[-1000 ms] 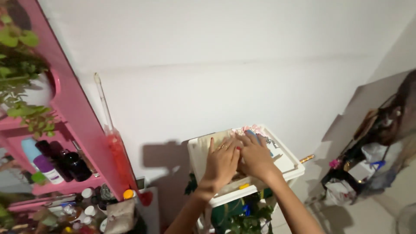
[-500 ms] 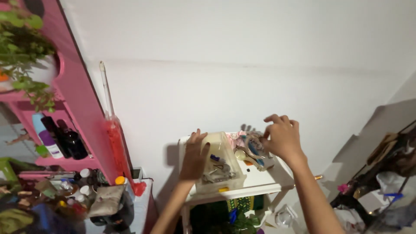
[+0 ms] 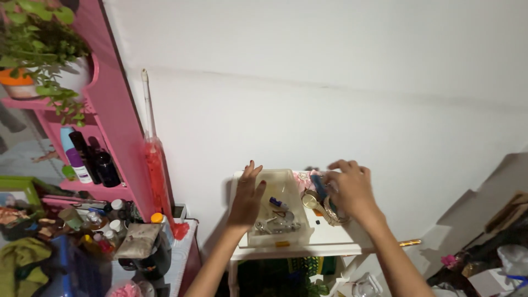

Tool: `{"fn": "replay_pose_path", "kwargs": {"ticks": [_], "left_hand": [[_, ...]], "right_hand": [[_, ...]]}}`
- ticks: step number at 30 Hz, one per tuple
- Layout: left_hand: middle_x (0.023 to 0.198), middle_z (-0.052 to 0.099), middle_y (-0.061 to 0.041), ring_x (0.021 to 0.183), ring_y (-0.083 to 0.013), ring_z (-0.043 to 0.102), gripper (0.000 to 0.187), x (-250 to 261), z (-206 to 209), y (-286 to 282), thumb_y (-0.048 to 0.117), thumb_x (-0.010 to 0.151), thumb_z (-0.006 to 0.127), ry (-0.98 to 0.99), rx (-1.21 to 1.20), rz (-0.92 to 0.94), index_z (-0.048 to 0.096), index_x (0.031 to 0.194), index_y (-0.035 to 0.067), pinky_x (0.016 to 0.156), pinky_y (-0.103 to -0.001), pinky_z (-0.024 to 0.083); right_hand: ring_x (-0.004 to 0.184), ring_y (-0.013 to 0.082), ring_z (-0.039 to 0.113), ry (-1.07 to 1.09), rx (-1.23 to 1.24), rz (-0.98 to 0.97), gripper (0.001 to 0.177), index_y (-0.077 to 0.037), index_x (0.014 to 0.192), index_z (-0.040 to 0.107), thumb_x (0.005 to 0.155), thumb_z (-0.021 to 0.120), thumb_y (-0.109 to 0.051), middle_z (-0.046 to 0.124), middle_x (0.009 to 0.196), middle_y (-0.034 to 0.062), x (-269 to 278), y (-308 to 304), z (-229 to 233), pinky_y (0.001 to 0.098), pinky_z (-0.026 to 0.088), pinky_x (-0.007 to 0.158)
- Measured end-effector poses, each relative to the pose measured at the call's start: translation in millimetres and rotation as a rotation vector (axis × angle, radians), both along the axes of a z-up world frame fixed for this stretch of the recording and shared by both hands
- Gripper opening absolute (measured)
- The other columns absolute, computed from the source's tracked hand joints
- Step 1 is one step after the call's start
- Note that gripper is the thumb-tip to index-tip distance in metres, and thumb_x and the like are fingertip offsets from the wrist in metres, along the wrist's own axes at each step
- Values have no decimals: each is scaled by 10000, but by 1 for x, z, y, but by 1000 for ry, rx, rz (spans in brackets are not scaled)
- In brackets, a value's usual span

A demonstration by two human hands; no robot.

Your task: Organizing small personal items including jewelry, hair accessories, and cosmetic products on a vanity desk.

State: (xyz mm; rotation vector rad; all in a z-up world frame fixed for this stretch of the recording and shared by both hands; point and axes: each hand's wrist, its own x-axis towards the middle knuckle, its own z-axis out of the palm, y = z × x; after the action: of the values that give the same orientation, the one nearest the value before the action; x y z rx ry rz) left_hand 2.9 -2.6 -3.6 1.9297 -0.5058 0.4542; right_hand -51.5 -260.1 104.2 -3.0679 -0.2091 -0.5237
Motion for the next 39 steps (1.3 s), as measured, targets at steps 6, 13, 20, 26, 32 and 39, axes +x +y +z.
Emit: {"fn": "replay_pose_path", "kwargs": {"ticks": [6, 13, 20, 26, 32, 39], "left_hand": [[1668, 267, -159, 1576, -296, 155, 473, -6, 8, 0, 243, 1053, 402, 39, -58, 12, 451, 1479, 42, 1262, -426, 141], [1624, 411, -225, 1566, -392, 346, 357, 36, -57, 5, 142, 1138, 396, -616, 175, 195, 467, 1459, 4, 1302, -483, 280], [1584, 433, -236, 1514, -393, 377, 403, 7, -14, 6, 176, 1113, 427, -252, -70, 39, 451, 1484, 20, 1260, -496, 279], [1557, 452, -215, 1504, -362, 358, 476, -8, 24, 15, 279, 1044, 409, 23, -327, -100, 497, 1455, 56, 1226, -452, 233], [1344, 667, -167, 1382, -308, 538, 375, -7, 24, 17, 244, 1022, 470, -30, -152, -161, 619, 1309, 56, 1283, -518, 49], [1116, 753, -126, 1259, -262, 621, 348, -6, 29, 16, 258, 894, 705, -12, -42, -267, 697, 1188, 71, 1238, -563, -19]], "right_hand": [[1139, 186, 649, 116, 448, 698, 136, -239, 980, 775, 894, 726, -332, 749, 1035, -69, 11, 67, -32, 418, 437, 1019], [1194, 309, 497, 286, 361, 921, 246, -138, 1103, 781, 933, 611, -190, 677, 1313, 66, 32, 85, -40, 415, 434, 1044], [1183, 285, 559, 270, 77, 813, 353, -134, 1242, 754, 894, 707, -116, 659, 1413, 27, 43, 92, -46, 363, 446, 1081], [1166, 263, 605, 603, 381, 727, 437, -73, 1242, 706, 809, 770, -73, 664, 1330, 92, 32, 102, -8, 460, 204, 1175], [899, 149, 723, 405, 540, 700, 79, -80, 915, 713, 908, 755, -147, 765, 918, 4, 44, 92, 16, 299, 547, 851], [653, 95, 679, 360, 672, 443, 72, -62, 832, 740, 857, 781, -116, 748, 698, 18, 40, 93, 19, 276, 525, 670]]}}
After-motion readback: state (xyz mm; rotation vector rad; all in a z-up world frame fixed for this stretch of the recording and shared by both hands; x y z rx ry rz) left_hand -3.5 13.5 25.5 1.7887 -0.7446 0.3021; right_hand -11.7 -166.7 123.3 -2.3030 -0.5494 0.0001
